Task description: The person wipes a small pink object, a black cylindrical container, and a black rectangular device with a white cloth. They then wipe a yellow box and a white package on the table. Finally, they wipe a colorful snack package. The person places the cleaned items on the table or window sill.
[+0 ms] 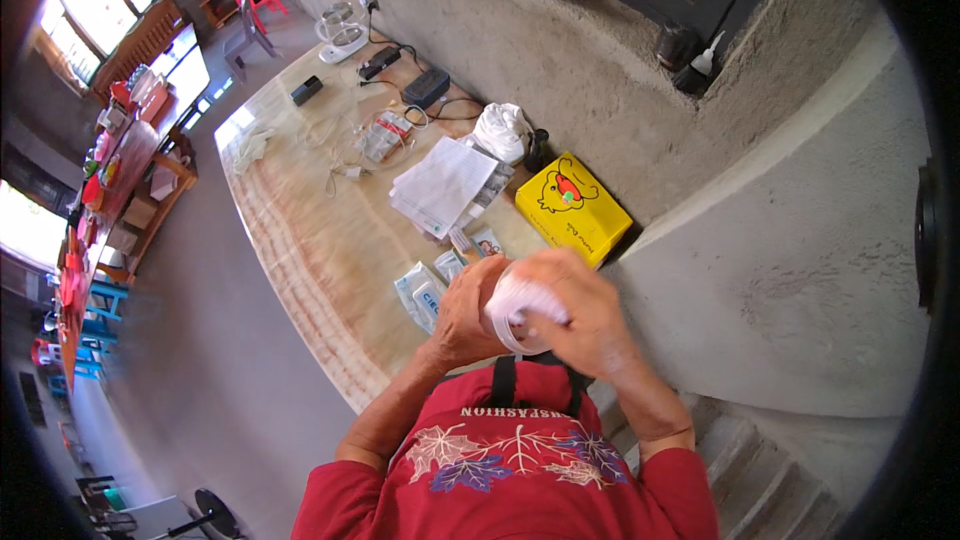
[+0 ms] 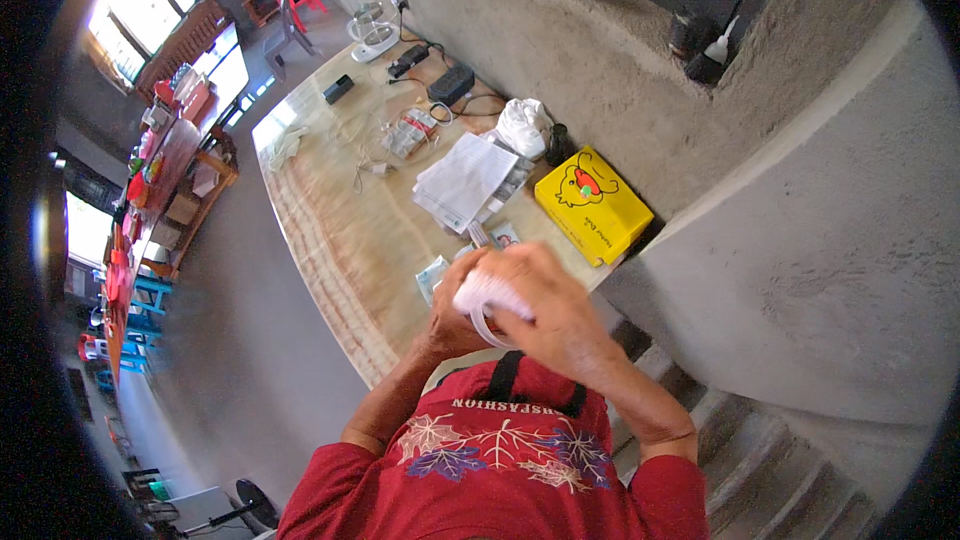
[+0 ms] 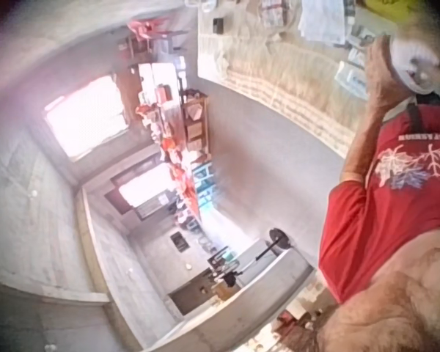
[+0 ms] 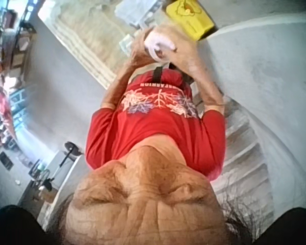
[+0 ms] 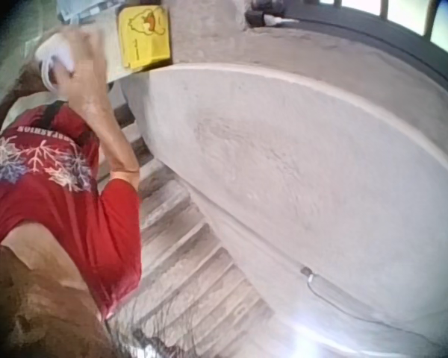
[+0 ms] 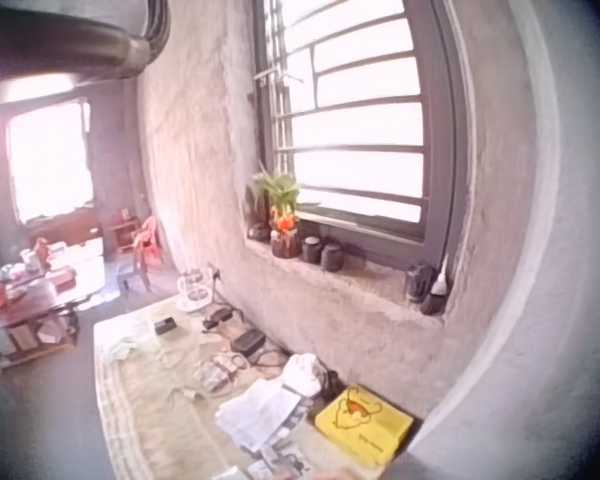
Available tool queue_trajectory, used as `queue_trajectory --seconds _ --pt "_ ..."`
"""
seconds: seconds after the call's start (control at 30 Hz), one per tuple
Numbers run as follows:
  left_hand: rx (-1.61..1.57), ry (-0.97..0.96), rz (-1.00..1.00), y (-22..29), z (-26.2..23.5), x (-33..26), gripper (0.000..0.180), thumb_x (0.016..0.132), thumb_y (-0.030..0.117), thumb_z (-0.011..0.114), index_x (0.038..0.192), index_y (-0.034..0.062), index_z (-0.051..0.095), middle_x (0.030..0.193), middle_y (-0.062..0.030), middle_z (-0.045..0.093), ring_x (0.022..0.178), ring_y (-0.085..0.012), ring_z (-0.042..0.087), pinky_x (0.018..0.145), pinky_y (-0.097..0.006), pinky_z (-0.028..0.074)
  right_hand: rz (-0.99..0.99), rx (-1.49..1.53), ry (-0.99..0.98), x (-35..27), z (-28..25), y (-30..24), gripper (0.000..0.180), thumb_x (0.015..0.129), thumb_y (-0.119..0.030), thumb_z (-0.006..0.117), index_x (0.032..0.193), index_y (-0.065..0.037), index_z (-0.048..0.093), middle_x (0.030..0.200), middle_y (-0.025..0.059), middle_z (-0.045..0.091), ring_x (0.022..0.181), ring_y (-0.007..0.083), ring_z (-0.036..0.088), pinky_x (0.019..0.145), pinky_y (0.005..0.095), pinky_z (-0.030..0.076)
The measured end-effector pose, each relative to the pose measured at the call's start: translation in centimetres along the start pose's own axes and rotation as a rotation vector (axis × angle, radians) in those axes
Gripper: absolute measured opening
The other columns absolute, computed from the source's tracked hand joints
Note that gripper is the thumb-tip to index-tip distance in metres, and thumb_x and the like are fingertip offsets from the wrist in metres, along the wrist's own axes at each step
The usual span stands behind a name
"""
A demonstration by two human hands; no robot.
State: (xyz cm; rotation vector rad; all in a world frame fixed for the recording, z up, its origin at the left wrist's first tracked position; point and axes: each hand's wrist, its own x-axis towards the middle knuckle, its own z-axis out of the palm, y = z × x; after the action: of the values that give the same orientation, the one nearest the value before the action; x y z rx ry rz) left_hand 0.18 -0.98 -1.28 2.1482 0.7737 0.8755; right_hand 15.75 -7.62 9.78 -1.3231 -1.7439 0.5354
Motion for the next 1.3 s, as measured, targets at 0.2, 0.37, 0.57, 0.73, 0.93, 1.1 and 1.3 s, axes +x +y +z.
queue_trajectory --seconds 0.2,0.37,0.57,0.73,0.93,1.1,1.3 --pt "0.029 0.064 -0.013 0.6 -1.5 0.6 0.074 0.057 0.026 0.081 0.120 0.0071 0.046 0.113 -0.0129 0.056 0.107 -0.0306 0.052 0.093 -0.041 0.037 -0.104 0.052 -0.493 -2.4 -2.3 0.0 0.042 0.068 -0.004 0.068 0.108 -0.009 0.056 0.103 0.0114 0.054 0.090 0.0317 0.060 0.075 0.0374 0.050" --pt "0.130 -0.018 0.029 0.8 -1.6 0.6 0.074 0.056 0.025 0.081 0.119 0.0080 0.047 0.118 -0.0128 0.052 0.114 -0.0298 0.049 0.096 -0.041 0.035 -0.031 -0.035 -0.209 -2.0 -5.0 -1.3 0.042 0.064 -0.002 0.069 0.105 -0.009 0.061 0.104 0.0117 0.056 0.098 0.0307 0.057 0.079 0.0386 0.049" --pt "0.156 -0.178 0.035 0.8 -0.7 0.2 0.075 0.055 0.026 0.081 0.118 0.0058 0.047 0.118 -0.0159 0.051 0.112 -0.0321 0.048 0.100 -0.042 0.032 -0.121 -0.191 -0.152 1.9 -2.0 0.9 0.033 0.068 -0.010 0.065 0.101 -0.009 0.061 0.094 0.0111 0.055 0.088 0.0306 0.056 0.079 0.0382 0.046" --pt "-0.113 -0.160 0.106 -0.2 -0.8 -0.7 0.080 0.051 0.026 0.084 0.118 0.0059 0.045 0.115 -0.0163 0.054 0.109 -0.0323 0.051 0.103 -0.045 0.029 0.110 0.200 -0.462 3.4 -2.6 5.1 0.022 0.076 -0.015 0.062 0.095 -0.003 0.061 0.083 0.0078 0.057 0.078 0.0199 0.056 0.070 0.0318 0.045" --pt "-0.326 0.015 0.247 -0.6 -1.0 -0.8 0.092 0.051 0.024 0.088 0.126 0.0011 0.039 0.120 -0.0157 0.050 0.113 -0.0288 0.050 0.101 -0.041 0.034 0.532 0.690 -0.244 0.4 -0.8 7.2 0.021 0.086 -0.013 0.057 0.105 -0.003 0.058 0.092 0.0001 0.060 0.084 0.0062 0.054 0.073 0.0212 0.045" --pt "-0.601 0.089 -0.126 -1.8 0.4 -1.6 0.098 0.051 0.016 0.089 0.130 0.0006 0.033 0.126 -0.0138 0.044 0.115 -0.0233 0.048 0.099 -0.034 0.038 0.473 0.700 0.042 -3.2 3.1 8.6 0.027 0.090 -0.014 0.052 0.115 -0.004 0.049 0.097 0.0004 0.058 0.086 0.0067 0.053 0.074 0.0213 0.045" --pt "-0.661 0.340 -0.269 -0.9 2.3 1.0 0.099 0.050 0.010 0.087 0.132 0.0029 0.031 0.124 -0.0144 0.048 0.113 -0.0231 0.050 0.095 -0.036 0.043 0.355 0.294 0.253 -4.7 6.1 7.0 0.025 0.087 -0.009 0.057 0.108 -0.002 0.046 0.096 0.0087 0.049 0.082 0.0137 0.051 0.068 0.0262 0.044"
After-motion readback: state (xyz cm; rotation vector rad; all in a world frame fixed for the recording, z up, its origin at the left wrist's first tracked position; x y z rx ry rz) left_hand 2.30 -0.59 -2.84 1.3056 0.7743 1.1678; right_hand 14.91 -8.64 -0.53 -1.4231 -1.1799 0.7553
